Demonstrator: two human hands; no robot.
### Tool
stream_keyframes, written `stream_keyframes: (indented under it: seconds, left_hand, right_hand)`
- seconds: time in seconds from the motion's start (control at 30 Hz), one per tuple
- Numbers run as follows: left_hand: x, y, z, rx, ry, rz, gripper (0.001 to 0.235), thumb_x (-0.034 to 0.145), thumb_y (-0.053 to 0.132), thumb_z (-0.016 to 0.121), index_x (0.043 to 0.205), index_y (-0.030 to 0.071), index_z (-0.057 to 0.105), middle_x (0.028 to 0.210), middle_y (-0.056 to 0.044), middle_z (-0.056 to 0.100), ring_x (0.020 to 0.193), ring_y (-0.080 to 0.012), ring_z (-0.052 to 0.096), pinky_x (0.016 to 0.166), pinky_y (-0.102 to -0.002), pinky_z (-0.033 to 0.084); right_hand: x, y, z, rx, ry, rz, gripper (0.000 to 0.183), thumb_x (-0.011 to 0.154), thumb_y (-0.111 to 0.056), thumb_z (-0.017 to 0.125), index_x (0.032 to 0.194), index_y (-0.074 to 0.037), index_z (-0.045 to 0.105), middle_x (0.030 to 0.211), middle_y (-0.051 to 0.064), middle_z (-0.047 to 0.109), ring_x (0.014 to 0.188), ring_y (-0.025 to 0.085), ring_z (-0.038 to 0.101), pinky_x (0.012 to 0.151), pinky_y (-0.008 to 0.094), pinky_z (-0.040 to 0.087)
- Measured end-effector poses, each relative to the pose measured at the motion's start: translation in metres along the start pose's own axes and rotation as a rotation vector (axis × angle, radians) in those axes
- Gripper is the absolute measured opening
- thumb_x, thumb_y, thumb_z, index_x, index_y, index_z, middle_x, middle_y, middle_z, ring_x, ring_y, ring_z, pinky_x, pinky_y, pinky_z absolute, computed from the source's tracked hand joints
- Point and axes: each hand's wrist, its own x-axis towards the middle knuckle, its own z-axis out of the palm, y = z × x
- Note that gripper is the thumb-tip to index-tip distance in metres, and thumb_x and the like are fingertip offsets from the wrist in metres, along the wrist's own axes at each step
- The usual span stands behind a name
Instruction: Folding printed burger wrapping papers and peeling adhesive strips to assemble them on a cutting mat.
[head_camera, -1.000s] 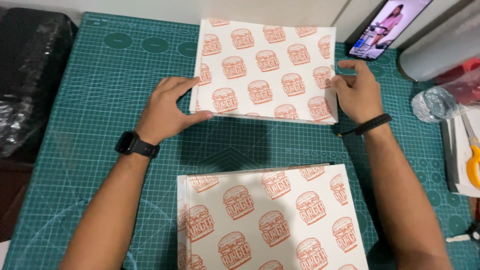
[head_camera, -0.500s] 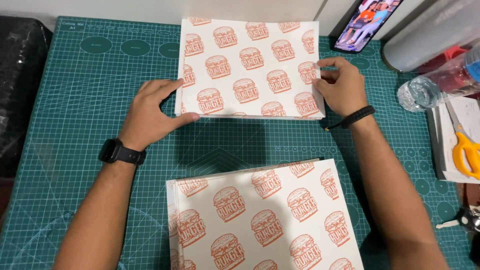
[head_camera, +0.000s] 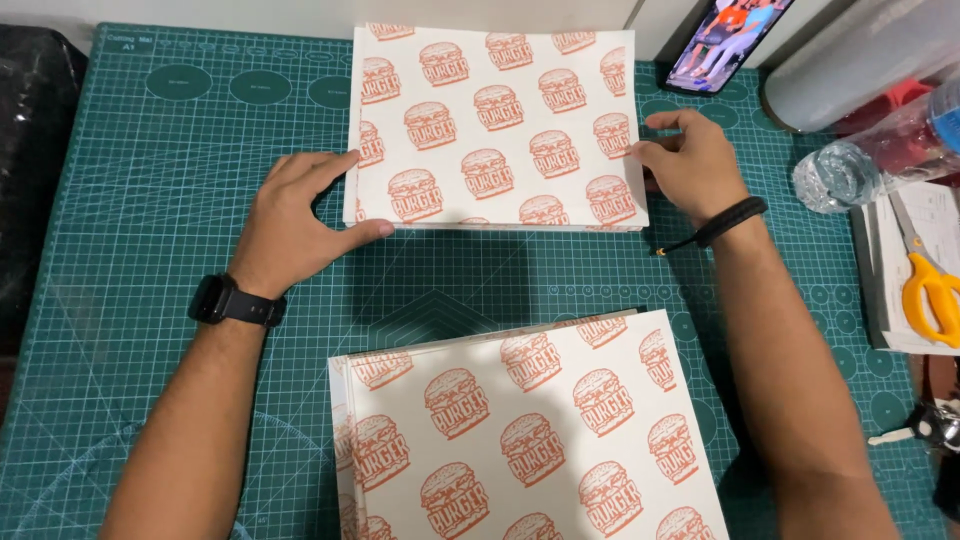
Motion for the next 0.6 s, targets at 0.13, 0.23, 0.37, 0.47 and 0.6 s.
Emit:
stream_keyframes:
  seconds: [0.13, 0.23, 0.37, 0.47, 0.6]
  left_hand:
    - [0.000, 0.000, 0.000, 0.004, -0.003, 0.005, 0.080, 0.077, 0.038, 0.095, 0.139, -0.003, 0.065, 0.123, -0.024, 0.065, 0.124, -0.0431, 0.059, 0.102, -0.052, 0.048]
    - [0.000, -0.003, 0.002, -0.007, 0.013, 0.025, 0.080, 0.076, 0.035, 0.096, 0.139, -0.004, 0.065, 0.122, -0.025, 0.065, 0.123, -0.0437, 0.060, 0.101, -0.052, 0.048]
    - [-0.002, -0.006, 0.005, -0.015, 0.028, 0.042, 0.079, 0.076, 0.034, 0.097, 0.139, -0.004, 0.066, 0.123, -0.024, 0.065, 0.123, -0.0438, 0.059, 0.102, -0.052, 0.048]
    - [-0.002, -0.007, 0.006, -0.012, 0.039, 0.061, 0.078, 0.077, 0.031, 0.097, 0.140, -0.004, 0.066, 0.123, -0.024, 0.065, 0.123, -0.0444, 0.059, 0.101, -0.053, 0.049]
    - [-0.001, -0.005, 0.006, -0.025, 0.044, 0.063, 0.078, 0.076, 0.027, 0.098, 0.139, -0.005, 0.067, 0.123, -0.026, 0.065, 0.123, -0.0449, 0.059, 0.102, -0.053, 0.048]
  right_hand:
    - [-0.013, -0.022, 0.002, 0.120, -0.065, 0.081, 0.046, 0.098, -0.010, 0.069, 0.135, 0.014, 0.056, 0.112, 0.034, 0.067, 0.097, 0.036, 0.073, 0.079, 0.046, 0.064]
    - [-0.014, -0.023, 0.001, 0.182, -0.125, 0.108, 0.051, 0.098, -0.016, 0.070, 0.135, 0.017, 0.054, 0.106, 0.030, 0.068, 0.094, 0.030, 0.074, 0.078, 0.044, 0.065]
    - [-0.019, -0.031, -0.008, 0.145, -0.203, 0.181, 0.049, 0.099, -0.020, 0.067, 0.132, 0.016, 0.058, 0.103, 0.030, 0.069, 0.090, 0.030, 0.073, 0.077, 0.046, 0.065]
    - [-0.016, -0.025, -0.008, 0.131, -0.230, 0.189, 0.054, 0.099, -0.021, 0.067, 0.134, 0.018, 0.054, 0.102, 0.029, 0.069, 0.088, 0.030, 0.072, 0.076, 0.046, 0.064]
    - [-0.011, -0.016, -0.008, 0.116, -0.237, 0.176, 0.050, 0.099, -0.021, 0.068, 0.130, 0.017, 0.058, 0.099, 0.026, 0.070, 0.086, 0.027, 0.073, 0.073, 0.042, 0.065]
